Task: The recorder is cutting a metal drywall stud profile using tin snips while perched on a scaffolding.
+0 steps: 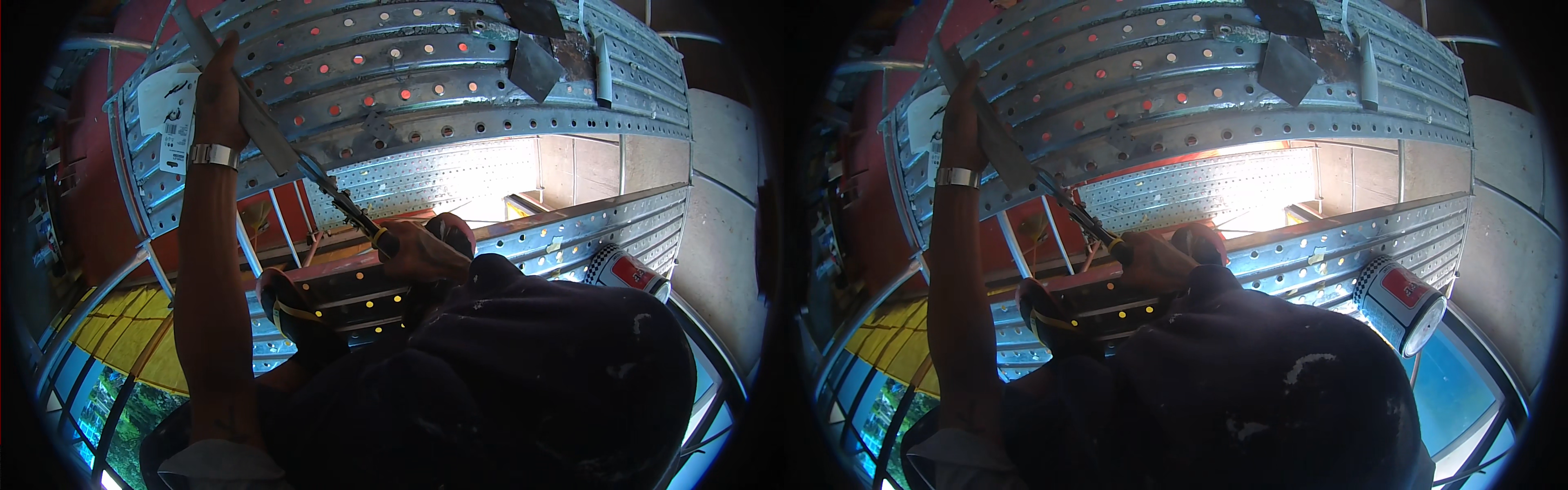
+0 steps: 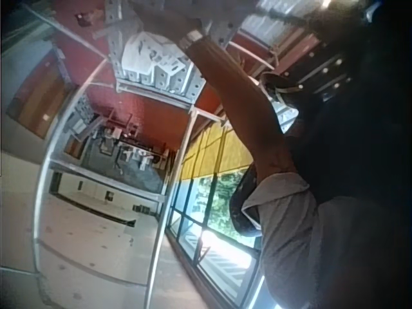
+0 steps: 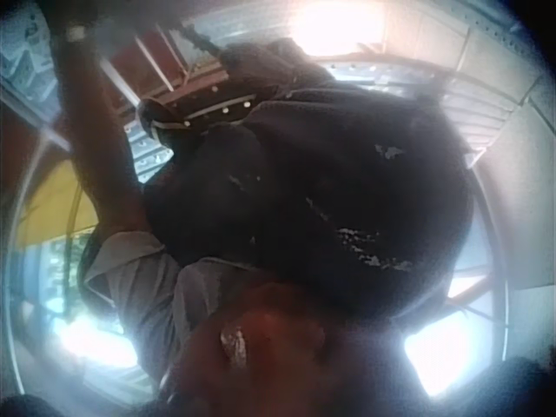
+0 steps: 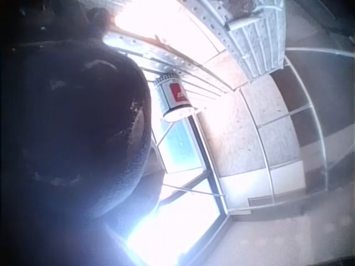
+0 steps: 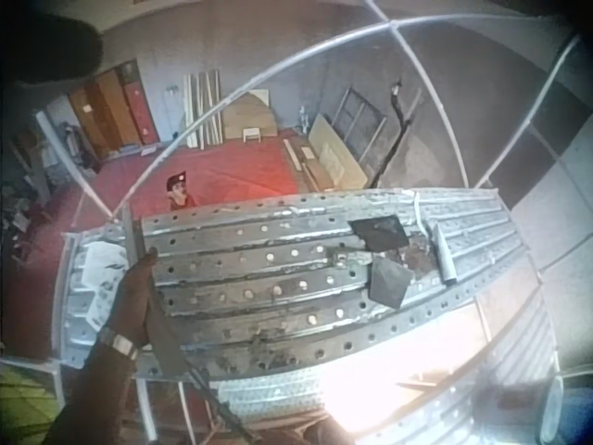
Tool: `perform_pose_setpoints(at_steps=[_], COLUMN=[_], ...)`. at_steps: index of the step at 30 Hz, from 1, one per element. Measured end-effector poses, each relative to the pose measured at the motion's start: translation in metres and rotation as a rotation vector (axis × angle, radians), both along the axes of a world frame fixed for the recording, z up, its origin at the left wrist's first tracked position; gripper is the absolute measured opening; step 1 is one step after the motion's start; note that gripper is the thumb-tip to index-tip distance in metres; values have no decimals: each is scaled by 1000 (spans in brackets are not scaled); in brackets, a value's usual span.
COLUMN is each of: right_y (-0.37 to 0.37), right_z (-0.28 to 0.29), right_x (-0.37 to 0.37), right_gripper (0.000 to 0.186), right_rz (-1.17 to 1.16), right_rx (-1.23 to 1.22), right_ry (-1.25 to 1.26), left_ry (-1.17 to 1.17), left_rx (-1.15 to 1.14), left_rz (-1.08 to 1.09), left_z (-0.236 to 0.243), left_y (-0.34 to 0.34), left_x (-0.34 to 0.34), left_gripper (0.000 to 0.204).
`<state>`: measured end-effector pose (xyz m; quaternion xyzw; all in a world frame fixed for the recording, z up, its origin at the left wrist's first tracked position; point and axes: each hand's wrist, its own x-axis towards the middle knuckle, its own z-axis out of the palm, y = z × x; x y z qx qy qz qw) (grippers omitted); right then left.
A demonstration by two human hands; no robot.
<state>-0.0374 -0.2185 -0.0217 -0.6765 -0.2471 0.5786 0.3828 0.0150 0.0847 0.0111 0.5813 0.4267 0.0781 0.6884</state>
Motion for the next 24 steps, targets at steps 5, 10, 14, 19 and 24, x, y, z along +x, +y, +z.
perform_pose_setpoints(at_steps=[5,10,14,19,24], right_y=[-1,-1,-1,-2,0], right_z=[1,5,4,3,3], right_x=[0,3,3,2,1], right_gripper=[39,39,40,41,41], right_rz=[31,29,16,14,65], right_rx=[29,29,18,3,4], right_ry=[-22,-7,15,40,23], left_ry=[-27,-3,10,29,30], left_rx=[0,36,49,19,38], left_rz=[2,18,-10,-58,-55], left_z=[-8,-7,-8,-1,-1], left_y=[6,6,5,1,2], left_x=[2,2,3,1,1], left_gripper=[64,66,67,71,72])
